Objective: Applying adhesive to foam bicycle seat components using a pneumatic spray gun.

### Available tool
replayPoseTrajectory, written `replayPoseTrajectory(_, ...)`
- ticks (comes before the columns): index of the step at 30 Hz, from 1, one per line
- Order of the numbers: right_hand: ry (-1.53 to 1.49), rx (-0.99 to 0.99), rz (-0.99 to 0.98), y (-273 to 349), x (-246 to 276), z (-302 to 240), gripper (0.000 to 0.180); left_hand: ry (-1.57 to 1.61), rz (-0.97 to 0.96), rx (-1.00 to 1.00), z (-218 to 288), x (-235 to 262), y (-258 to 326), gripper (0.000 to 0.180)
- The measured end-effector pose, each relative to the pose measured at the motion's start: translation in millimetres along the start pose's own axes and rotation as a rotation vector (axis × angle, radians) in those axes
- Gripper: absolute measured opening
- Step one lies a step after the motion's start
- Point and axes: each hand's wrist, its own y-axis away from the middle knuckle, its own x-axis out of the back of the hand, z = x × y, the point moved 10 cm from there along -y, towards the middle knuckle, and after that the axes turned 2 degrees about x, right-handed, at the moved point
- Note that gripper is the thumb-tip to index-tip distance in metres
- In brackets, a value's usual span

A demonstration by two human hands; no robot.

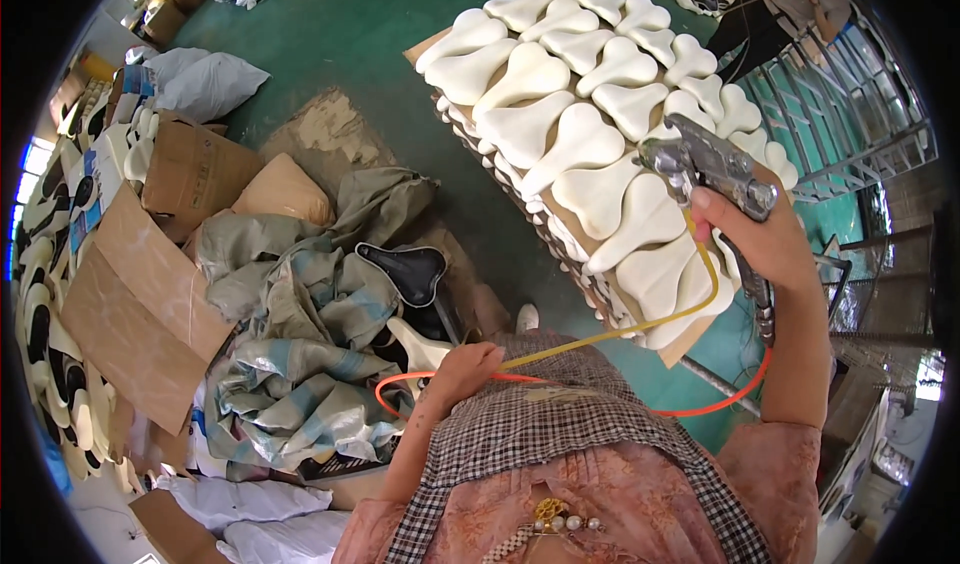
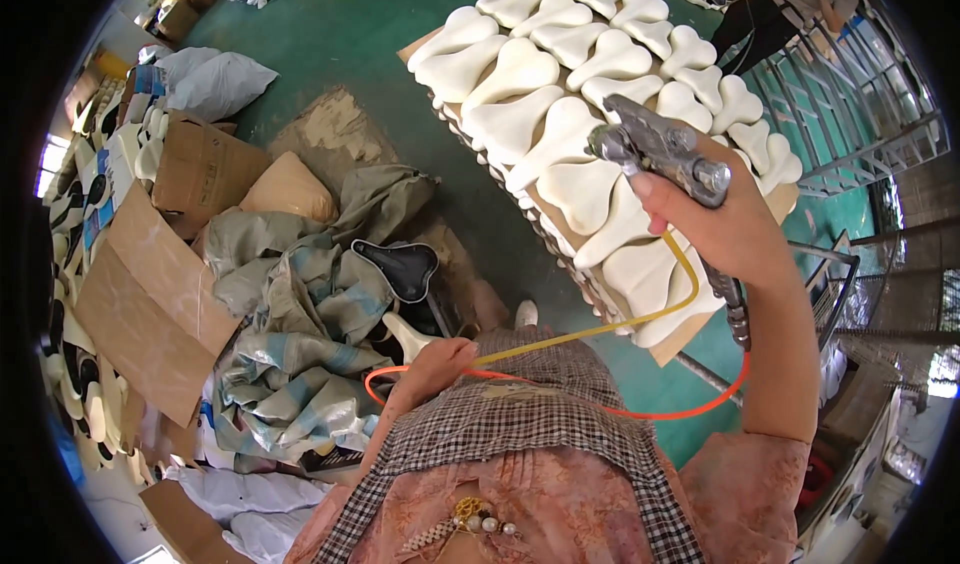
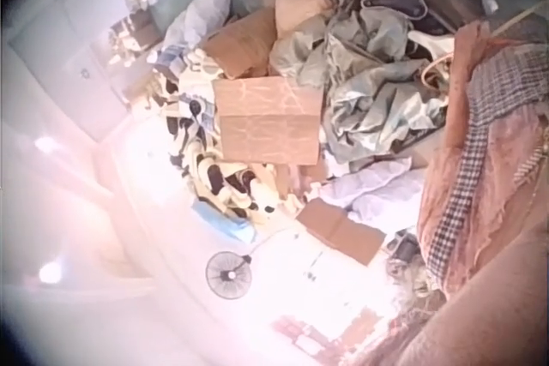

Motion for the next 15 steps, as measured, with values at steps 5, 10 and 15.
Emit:
replayPoseTrajectory(5,-0.014,-0.022,0.084,14.1,11.6,6.2,0.032,-0.063,-0.018,-0.032,3.5,-3.8,10.4,0.037)
replayPoseTrajectory(10,-0.106,0.036,-0.05,28.5,-14.6,-12.2,0.031,-0.029,-0.007,-0.036,6.0,-8.1,17.0,0.037)
replayPoseTrajectory(15,-0.017,0.076,0.083,-6.7,35.0,-5.9,0.018,-0.068,-0.016,-0.047,21.6,-12.0,16.6,0.037)
